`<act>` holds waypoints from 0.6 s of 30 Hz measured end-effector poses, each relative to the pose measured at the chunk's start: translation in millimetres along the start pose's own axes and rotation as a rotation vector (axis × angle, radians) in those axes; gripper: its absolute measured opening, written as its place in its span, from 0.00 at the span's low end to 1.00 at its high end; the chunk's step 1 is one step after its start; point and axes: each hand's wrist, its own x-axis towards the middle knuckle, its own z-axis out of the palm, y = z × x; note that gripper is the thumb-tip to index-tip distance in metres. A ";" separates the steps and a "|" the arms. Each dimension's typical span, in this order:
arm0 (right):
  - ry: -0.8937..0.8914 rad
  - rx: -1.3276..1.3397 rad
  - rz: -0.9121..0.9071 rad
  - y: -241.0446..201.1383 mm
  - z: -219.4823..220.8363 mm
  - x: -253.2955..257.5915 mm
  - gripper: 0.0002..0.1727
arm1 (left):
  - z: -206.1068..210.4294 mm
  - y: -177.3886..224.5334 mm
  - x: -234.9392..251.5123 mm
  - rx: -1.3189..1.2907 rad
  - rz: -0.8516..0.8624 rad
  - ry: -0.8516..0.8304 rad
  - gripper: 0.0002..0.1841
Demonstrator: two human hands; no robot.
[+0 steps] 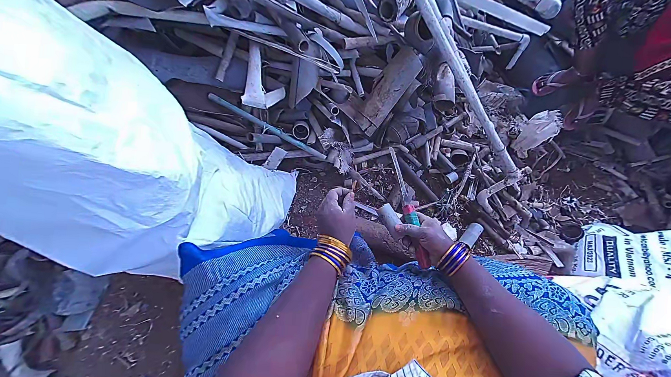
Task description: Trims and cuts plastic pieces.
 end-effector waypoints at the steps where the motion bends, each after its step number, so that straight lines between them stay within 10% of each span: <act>1: -0.002 0.006 0.010 -1.1 -0.3 -0.1 0.12 | -0.6 0.3 1.8 0.018 0.009 -0.023 0.16; 5: 0.017 0.124 0.017 -3.3 -2.9 0.2 0.07 | 7.0 -0.5 -3.6 0.043 0.114 -0.326 0.23; 12: -0.259 0.288 -0.074 2.1 -20.3 -5.2 0.18 | 10.1 -0.6 -12.3 -0.722 -0.038 -0.696 0.21; 18: 0.179 0.050 -0.073 -2.9 -12.2 2.3 0.17 | 9.7 0.5 -11.1 -0.284 0.156 -0.137 0.26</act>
